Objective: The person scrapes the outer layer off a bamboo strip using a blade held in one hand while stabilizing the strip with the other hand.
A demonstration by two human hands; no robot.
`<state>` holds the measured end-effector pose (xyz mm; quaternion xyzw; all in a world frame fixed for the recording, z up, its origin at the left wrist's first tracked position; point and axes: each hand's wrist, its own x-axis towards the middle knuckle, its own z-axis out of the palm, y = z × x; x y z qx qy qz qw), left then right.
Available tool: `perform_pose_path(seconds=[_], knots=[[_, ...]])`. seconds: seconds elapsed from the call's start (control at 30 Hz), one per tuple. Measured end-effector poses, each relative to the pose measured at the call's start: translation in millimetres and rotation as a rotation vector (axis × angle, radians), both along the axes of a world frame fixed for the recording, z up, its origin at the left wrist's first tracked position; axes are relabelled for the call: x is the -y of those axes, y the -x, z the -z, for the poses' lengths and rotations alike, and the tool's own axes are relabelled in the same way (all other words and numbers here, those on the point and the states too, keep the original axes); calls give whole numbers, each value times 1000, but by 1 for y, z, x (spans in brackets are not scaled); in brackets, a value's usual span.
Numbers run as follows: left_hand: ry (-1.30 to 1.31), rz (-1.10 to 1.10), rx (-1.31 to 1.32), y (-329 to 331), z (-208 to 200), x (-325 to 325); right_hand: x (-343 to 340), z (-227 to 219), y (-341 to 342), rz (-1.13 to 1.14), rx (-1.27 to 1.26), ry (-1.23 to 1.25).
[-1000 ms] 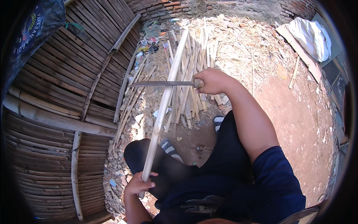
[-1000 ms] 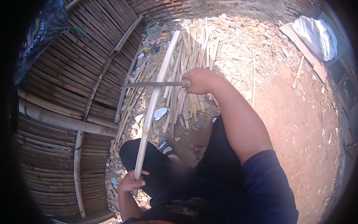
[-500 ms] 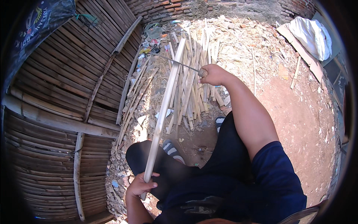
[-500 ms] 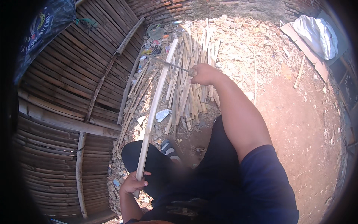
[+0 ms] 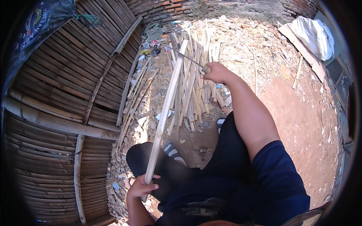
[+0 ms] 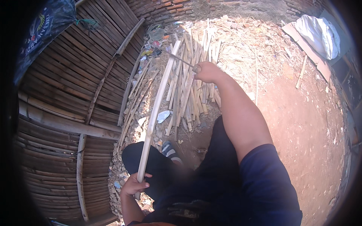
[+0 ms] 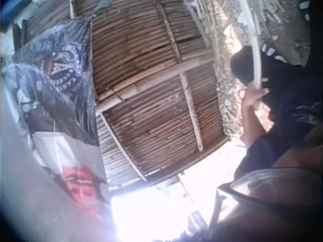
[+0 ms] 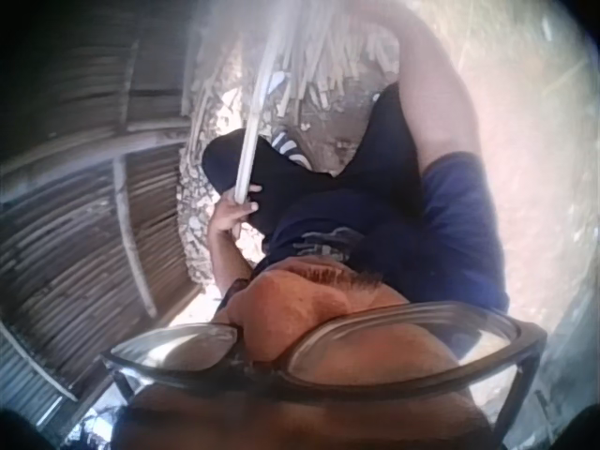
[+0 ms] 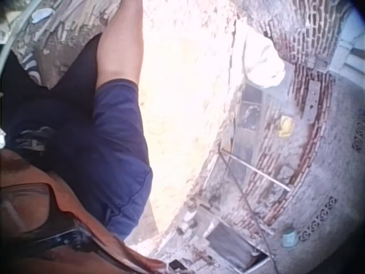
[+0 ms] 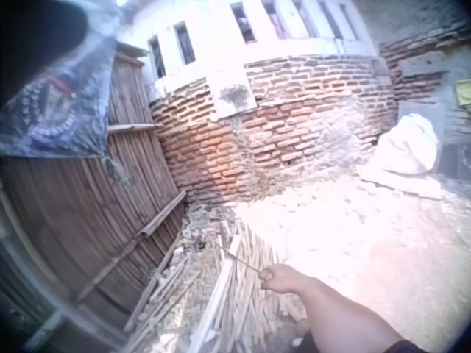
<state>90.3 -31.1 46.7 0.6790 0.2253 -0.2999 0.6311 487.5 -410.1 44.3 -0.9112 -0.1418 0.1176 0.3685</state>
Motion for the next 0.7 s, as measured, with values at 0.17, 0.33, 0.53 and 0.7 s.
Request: perform_pose_path(seconds=[0.17, 0.33, 0.53, 0.7], knots=[[97, -31, 39, 3, 5, -5, -7, -16, 19, -191, 86, 73], [171, -36, 58, 8, 12, -11, -54, -54, 88, -638, 181, 301], [69, -18, 33, 4, 5, -5, -22, -14, 20, -320, 142, 141], [54, 2, 20, -2, 2, -3, 5, -6, 2, 31, 170, 70]])
